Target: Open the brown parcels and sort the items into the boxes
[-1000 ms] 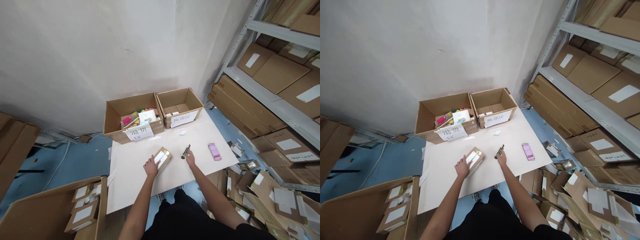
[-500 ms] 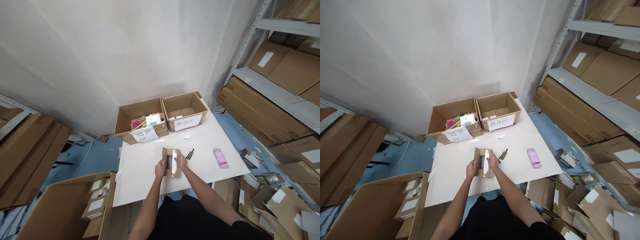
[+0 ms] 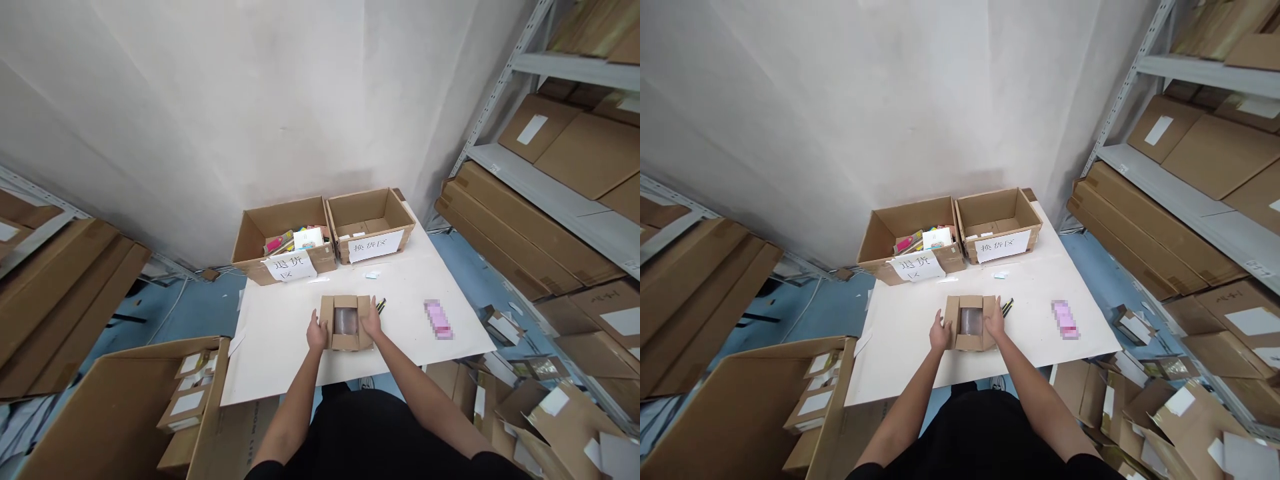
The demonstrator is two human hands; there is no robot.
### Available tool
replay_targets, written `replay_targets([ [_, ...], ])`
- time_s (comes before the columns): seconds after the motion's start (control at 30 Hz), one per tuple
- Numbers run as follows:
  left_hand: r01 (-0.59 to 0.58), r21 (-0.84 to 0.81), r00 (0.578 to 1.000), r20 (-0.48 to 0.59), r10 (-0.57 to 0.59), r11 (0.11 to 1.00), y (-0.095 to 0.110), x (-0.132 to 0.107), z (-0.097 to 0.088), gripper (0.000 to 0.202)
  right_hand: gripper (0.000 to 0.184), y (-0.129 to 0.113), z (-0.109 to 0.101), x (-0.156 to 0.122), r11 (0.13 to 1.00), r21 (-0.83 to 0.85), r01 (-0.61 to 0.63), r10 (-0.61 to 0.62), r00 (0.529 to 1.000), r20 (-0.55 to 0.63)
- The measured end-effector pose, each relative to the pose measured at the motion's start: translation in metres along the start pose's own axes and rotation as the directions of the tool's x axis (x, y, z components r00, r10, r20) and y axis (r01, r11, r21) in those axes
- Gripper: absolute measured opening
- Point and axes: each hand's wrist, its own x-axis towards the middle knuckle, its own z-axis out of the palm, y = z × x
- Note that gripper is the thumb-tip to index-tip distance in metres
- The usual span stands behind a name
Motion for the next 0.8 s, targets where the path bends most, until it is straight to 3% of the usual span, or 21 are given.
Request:
replay_targets([
  [0.07, -0.089, 0.064, 0.995, -0.045, 0.092, 0.994, 0.007, 0.0, 0.003, 0.053, 0.071, 0.006, 0.004, -0.015, 0.998, -0.051, -0.025, 0.022, 0.999, -0.046],
  [0.13, -0.252, 0.144, 0.968, 0.051, 0.247, 0.957, 0.015, 0.0, 0.007, 0.041, 0.057, 0.006, 0.007, -0.024, 0.992, -0.124, 0.036, -0.039, 0.999, -0.021],
  [0.23, -0.479, 0.161, 0.857, 0.299, 0.42, 0.863, 0.023, -0.005, 0.015, 0.028, 0.047, -0.002, 0.002, -0.023, 0.957, -0.263, 0.125, -0.102, 0.99, 0.1],
  [0.3, -0.542, 0.134, 0.804, 0.37, 0.465, 0.83, 0.022, -0.012, 0.022, 0.022, 0.054, -0.012, -0.005, -0.014, 0.932, -0.335, 0.14, -0.075, 0.977, 0.198],
  [0.37, -0.553, 0.097, 0.793, 0.365, 0.487, 0.828, 0.017, -0.02, 0.027, 0.021, 0.072, -0.023, -0.012, -0.003, 0.914, -0.384, 0.132, -0.027, 0.963, 0.267],
  [0.47, -0.542, 0.029, 0.799, 0.33, 0.503, 0.84, 0.007, -0.03, 0.031, 0.028, 0.096, -0.038, -0.02, 0.014, 0.902, -0.42, 0.101, 0.02, 0.962, 0.274],
  [0.73, -0.424, -0.076, 0.843, 0.333, 0.424, 0.903, 0.004, -0.034, 0.02, 0.052, 0.108, -0.054, -0.012, 0.053, 0.883, -0.467, -0.047, 0.236, 0.904, 0.356],
  [0.8, -0.427, -0.137, 0.825, 0.345, 0.447, 0.894, 0.002, -0.033, 0.017, 0.05, 0.11, -0.048, -0.007, 0.058, 0.887, -0.454, -0.087, 0.274, 0.89, 0.364],
])
